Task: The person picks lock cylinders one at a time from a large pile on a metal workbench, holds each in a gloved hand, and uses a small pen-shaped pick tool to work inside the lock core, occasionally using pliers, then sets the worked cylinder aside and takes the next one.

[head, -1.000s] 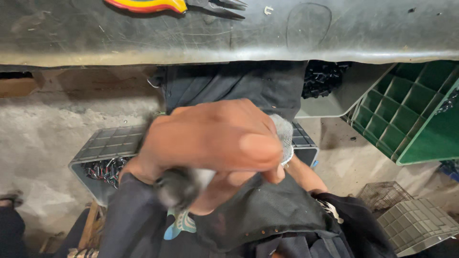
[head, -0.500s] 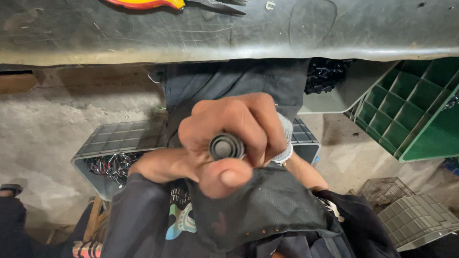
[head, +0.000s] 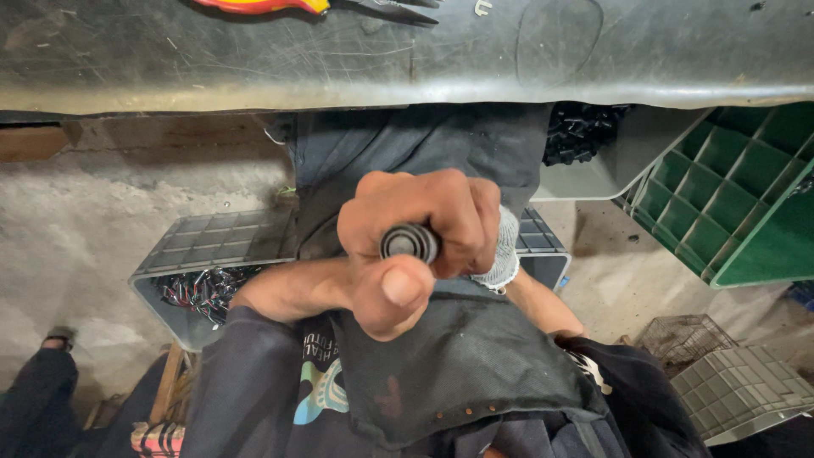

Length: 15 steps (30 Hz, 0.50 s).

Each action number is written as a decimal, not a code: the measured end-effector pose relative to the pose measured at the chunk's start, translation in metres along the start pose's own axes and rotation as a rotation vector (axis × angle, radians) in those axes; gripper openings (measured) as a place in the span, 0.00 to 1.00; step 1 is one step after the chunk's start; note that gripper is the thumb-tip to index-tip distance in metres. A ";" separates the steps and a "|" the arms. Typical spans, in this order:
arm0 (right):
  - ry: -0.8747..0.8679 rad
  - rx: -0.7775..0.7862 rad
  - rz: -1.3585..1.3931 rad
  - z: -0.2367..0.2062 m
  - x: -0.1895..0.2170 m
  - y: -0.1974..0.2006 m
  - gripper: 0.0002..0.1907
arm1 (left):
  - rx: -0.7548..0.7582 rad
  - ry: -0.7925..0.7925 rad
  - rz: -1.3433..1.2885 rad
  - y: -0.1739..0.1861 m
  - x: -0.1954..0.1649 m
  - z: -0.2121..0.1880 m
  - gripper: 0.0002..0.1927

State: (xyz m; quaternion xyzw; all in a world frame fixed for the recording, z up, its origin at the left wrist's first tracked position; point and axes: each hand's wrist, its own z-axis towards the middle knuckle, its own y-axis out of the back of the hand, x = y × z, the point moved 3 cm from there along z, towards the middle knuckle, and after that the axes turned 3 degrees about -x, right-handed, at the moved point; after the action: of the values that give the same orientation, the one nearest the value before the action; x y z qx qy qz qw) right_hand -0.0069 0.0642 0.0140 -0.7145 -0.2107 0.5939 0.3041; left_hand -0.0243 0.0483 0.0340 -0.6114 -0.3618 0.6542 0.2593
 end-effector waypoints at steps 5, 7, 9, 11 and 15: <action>0.186 0.120 0.201 0.010 -0.006 0.005 0.29 | -0.002 -0.073 -0.021 -0.002 0.004 -0.006 0.21; 0.506 0.215 0.354 0.011 0.005 0.016 0.25 | -0.007 -0.090 -0.030 0.000 0.005 -0.008 0.21; 0.239 0.034 0.319 0.009 0.005 0.013 0.28 | -0.012 -0.106 -0.035 0.001 0.006 -0.009 0.21; 0.040 -0.090 0.277 0.001 0.008 0.009 0.31 | -0.020 -0.117 -0.039 0.002 0.006 -0.009 0.21; -0.097 -0.178 0.202 -0.009 0.016 0.005 0.29 | -0.030 -0.132 -0.053 0.002 0.006 -0.006 0.21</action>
State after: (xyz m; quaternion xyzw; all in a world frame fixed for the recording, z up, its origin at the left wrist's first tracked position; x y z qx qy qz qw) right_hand 0.0049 0.0698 -0.0001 -0.7267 -0.2040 0.6342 0.1675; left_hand -0.0192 0.0528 0.0290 -0.5611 -0.4039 0.6805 0.2428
